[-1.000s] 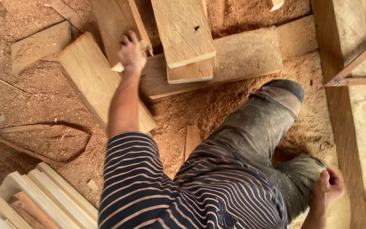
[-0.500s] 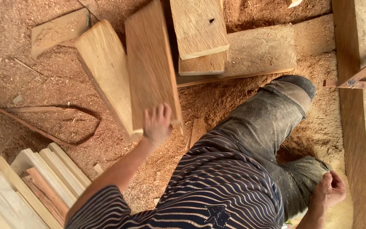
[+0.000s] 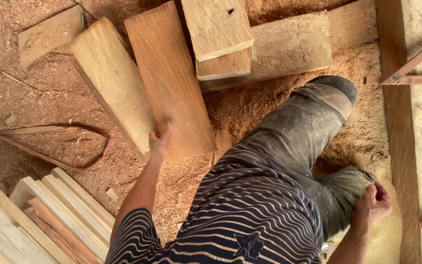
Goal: The person measures and marks wooden planks with a tape measure and pencil, then uses a circular saw to cut them into smaller pieces. The person repeatedly positions the wood, measures, marks, and cuts, then stacks the finished pieces.
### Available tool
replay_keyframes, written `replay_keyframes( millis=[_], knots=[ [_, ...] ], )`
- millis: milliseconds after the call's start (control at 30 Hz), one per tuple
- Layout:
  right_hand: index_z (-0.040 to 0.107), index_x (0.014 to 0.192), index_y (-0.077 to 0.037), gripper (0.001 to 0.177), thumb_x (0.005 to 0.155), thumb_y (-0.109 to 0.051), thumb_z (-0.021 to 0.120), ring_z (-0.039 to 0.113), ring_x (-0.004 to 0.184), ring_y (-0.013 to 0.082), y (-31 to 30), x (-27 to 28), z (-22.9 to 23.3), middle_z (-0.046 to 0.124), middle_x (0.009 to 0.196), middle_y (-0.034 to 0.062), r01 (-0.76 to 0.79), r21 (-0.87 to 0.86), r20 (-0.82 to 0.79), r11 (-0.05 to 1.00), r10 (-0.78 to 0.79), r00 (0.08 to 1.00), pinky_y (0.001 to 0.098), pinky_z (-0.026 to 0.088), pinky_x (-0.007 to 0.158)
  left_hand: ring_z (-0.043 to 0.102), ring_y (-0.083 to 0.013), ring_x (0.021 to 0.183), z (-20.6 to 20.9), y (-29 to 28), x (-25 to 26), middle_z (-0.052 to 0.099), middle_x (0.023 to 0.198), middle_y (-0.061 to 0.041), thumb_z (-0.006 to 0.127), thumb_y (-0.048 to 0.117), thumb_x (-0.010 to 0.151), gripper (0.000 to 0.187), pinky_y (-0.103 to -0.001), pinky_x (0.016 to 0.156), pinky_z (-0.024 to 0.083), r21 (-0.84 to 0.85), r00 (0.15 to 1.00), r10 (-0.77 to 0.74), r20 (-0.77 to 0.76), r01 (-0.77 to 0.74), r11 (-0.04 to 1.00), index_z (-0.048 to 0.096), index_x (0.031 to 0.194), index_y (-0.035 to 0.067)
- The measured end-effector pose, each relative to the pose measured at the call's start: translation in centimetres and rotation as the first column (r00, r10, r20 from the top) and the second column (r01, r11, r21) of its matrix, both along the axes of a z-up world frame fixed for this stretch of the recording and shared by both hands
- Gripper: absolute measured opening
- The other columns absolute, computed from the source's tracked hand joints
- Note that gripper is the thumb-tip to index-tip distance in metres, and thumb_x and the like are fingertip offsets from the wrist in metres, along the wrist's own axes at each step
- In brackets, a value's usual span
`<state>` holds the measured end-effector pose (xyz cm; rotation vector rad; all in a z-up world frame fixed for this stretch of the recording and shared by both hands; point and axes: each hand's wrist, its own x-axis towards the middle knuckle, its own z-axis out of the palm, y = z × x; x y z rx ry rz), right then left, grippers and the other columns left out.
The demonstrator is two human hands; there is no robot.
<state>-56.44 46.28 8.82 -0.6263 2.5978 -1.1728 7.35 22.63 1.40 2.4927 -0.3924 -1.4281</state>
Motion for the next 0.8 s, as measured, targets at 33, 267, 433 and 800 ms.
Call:
replay_keyframes(
  millis=[33, 267, 433, 800],
  knots=[
    [0.074, 0.117, -0.001, 0.026, 0.094, 0.002, 0.062, 0.067, 0.088, 0.0154, -0.5, -0.1, -0.1, 0.073, 0.107, 0.0091, 0.026, 0.002, 0.022, 1.000, -0.026, 0.999, 0.0263, 0.057, 0.075, 0.049, -0.0429, 0.131, -0.2, 0.3, 0.5, 0.047, 0.145, -0.028, 0.075, 0.067, 0.080, 0.097, -0.053, 0.107, 0.049, 0.026, 1.000, -0.010, -0.012, 0.010, 1.000, 0.041, 0.145, 0.003],
    [0.072, 0.120, -0.002, 0.027, 0.096, 0.002, 0.059, 0.066, 0.094, 0.0172, -0.7, 0.7, 0.6, 0.071, 0.107, 0.0112, -0.015, 0.012, 0.054, 1.000, 0.015, 0.998, 0.0311, 0.058, 0.080, 0.049, -0.0383, 0.137, 4.7, -1.1, -0.3, 0.048, 0.147, -0.022, 0.078, 0.066, 0.074, 0.111, -0.056, 0.110, 0.045, 0.150, 0.989, 0.054, -0.138, -0.033, 0.988, 0.027, 0.155, 0.009],
    [0.072, 0.120, 0.002, 0.029, 0.094, -0.004, 0.062, 0.067, 0.097, 0.0168, -0.4, 0.3, -0.2, 0.071, 0.109, 0.0103, -0.020, -0.034, 0.057, 0.999, 0.022, 0.998, 0.0322, 0.060, 0.085, 0.054, -0.0347, 0.130, 5.7, -2.7, 1.7, 0.060, 0.139, -0.019, 0.072, 0.059, 0.075, 0.094, -0.058, 0.102, 0.042, 0.060, 0.922, 0.156, -0.354, -0.144, 0.988, 0.042, 0.152, 0.014],
    [0.070, 0.124, 0.007, 0.028, 0.103, -0.012, 0.066, 0.065, 0.096, 0.0157, -0.1, 0.3, -1.8, 0.071, 0.109, 0.0111, -0.024, -0.099, 0.089, 0.995, 0.033, 0.995, 0.0293, 0.054, 0.086, 0.067, -0.0347, 0.105, 10.6, -8.8, 0.7, 0.066, 0.116, -0.024, 0.073, 0.032, 0.078, 0.078, -0.051, 0.088, 0.057, -0.404, 0.952, 0.032, -0.305, -0.160, 0.901, 0.047, 0.140, -0.007]
  ],
)
